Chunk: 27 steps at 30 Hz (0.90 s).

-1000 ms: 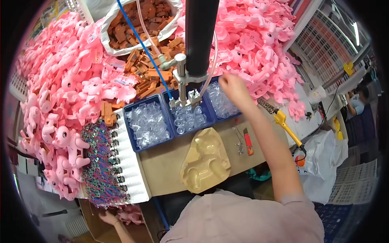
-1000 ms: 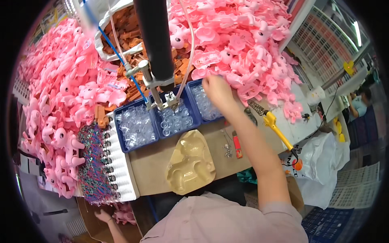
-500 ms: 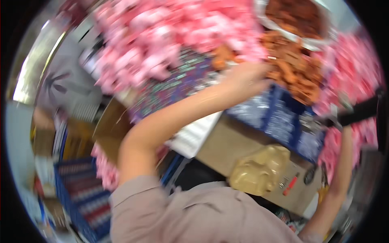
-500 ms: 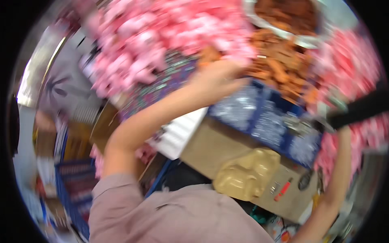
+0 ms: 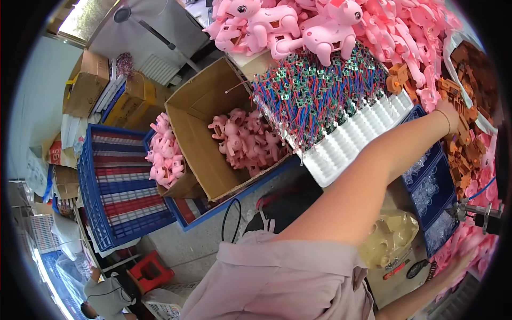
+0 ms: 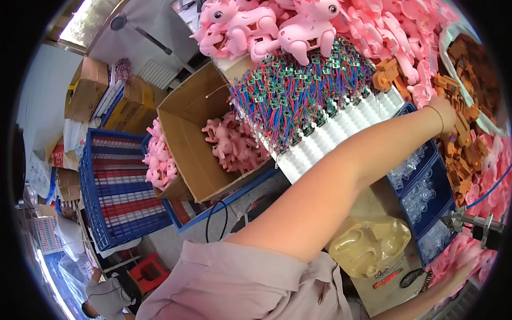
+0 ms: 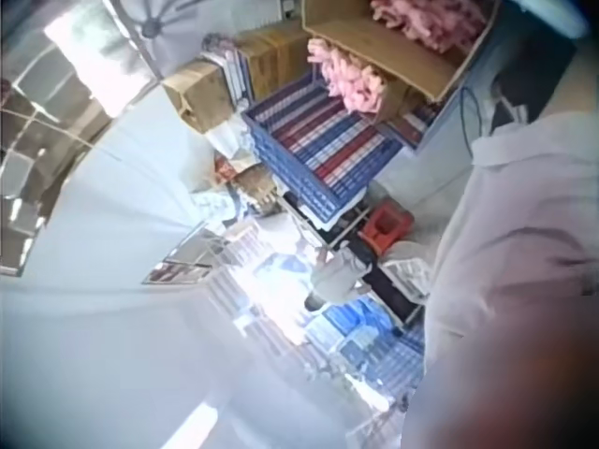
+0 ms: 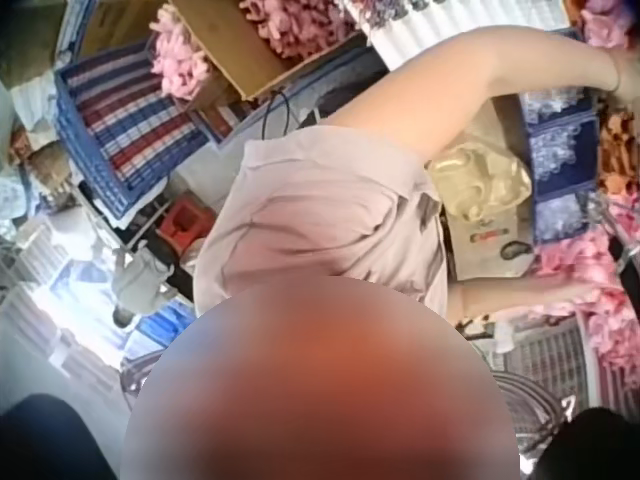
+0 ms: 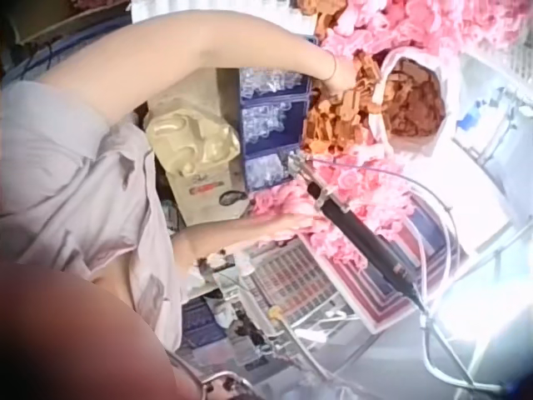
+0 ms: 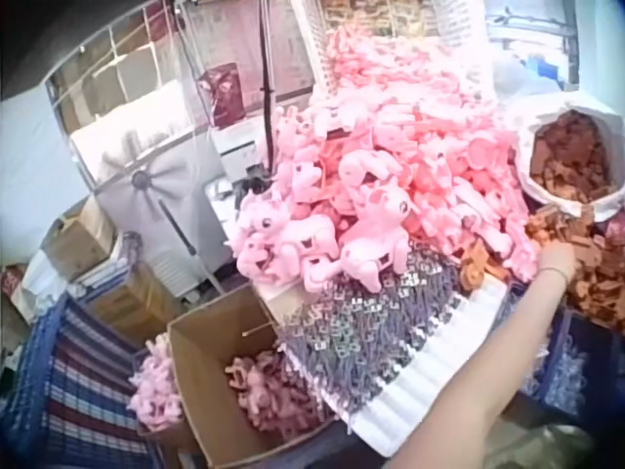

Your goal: Assembling electronic components, wiring, and shells of toy ponies in a factory setting.

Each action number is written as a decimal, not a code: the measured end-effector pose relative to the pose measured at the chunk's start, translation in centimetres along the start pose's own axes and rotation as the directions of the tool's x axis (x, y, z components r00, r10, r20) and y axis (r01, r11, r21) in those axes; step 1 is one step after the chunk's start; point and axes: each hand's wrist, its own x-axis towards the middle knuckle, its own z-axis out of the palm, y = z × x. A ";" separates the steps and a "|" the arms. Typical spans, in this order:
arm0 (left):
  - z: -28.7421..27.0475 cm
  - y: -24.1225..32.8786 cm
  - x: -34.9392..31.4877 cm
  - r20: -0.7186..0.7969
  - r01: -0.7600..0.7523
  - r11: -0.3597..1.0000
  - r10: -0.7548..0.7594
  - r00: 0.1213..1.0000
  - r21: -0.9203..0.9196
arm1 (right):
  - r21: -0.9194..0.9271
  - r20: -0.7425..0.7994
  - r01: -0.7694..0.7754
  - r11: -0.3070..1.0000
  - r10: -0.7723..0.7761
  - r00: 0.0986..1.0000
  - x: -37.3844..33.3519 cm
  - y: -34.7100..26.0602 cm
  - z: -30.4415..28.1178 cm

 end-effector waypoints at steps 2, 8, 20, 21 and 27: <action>0.9 0.4 4.8 0.458 0.176 0.799 -0.492 0.740 0.575 | 0.048 -0.050 -0.120 0.992 0.123 0.991 -10.5 -3.5 4.7; 16.4 5.0 13.3 -0.165 0.257 -0.152 -0.986 0.031 0.954 | 0.243 -0.424 -0.337 0.909 0.412 0.807 -30.0 -22.5 16.5; 25.6 22.7 29.7 -0.553 0.304 -0.855 -0.506 -0.662 0.419 | -0.448 -0.046 -0.062 0.892 0.046 0.998 -21.8 -36.4 27.5; 25.9 23.1 30.2 -0.580 0.242 -0.889 -0.440 -0.686 0.388 | -0.678 0.061 0.106 0.727 -0.089 0.994 -19.7 -37.0 29.3; 26.5 22.2 30.5 -0.574 0.012 -0.997 -0.057 -0.817 0.083 | -0.863 0.161 0.188 0.469 -0.098 0.982 -19.8 -30.7 29.5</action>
